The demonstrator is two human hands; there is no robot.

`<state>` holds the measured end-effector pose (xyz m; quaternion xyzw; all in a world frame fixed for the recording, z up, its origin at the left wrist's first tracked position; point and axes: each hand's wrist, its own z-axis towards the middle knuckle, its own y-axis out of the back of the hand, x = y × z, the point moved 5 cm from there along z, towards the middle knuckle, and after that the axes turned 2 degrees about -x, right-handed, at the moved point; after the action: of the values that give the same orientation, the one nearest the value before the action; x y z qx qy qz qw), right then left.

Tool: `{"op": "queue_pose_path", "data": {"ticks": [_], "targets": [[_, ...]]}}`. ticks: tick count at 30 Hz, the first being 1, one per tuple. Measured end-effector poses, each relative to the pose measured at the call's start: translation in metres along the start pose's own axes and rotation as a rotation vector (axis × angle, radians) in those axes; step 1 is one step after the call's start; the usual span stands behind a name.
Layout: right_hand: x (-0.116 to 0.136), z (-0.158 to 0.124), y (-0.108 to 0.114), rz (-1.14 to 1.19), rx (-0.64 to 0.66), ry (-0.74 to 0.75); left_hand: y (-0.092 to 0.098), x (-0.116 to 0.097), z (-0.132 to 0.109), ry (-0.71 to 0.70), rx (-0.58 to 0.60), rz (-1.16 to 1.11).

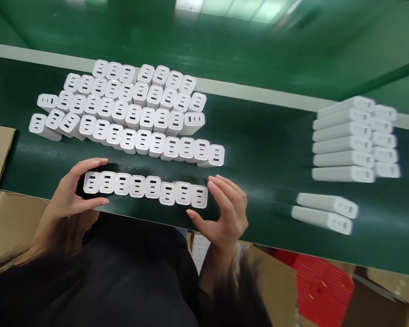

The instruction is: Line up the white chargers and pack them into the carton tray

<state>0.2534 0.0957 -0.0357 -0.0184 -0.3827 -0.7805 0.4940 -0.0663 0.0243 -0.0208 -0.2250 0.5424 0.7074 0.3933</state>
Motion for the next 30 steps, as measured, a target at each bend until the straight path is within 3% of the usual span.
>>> {"op": "queue_pose_path", "data": {"ticks": [4, 9, 12, 18, 22, 25, 27, 30], "targets": [[0.04, 0.032, -0.01, -0.065, 0.108, -0.001, -0.002, -0.015, 0.009, -0.085, -0.021, 0.18], [0.089, 0.067, -0.052, -0.019, 0.402, 0.164, -0.005, -0.016, 0.015, -0.091, 0.004, 0.258], [0.094, 0.071, -0.071, -0.026, 0.495, 0.211, -0.004, -0.013, 0.01, -0.093, -0.011, 0.241], [0.091, 0.063, -0.082, -0.015, 0.511, 0.172, -0.006, -0.01, 0.008, -0.125, -0.026, 0.202], [0.094, 0.064, -0.078, -0.025, 0.536, 0.166, -0.008, -0.013, 0.01, -0.156, 0.002, 0.243], [0.087, 0.065, -0.06, -0.01, 0.51, 0.114, -0.005, -0.019, 0.01, -0.191, 0.01, 0.347], [0.074, 0.062, -0.042, -0.002, 0.438, 0.052, -0.004, -0.026, 0.012, -0.214, 0.032, 0.419], [0.043, 0.046, -0.016, -0.025, 0.22, -0.042, -0.008, -0.038, 0.02, -0.242, 0.113, 0.51]]}}
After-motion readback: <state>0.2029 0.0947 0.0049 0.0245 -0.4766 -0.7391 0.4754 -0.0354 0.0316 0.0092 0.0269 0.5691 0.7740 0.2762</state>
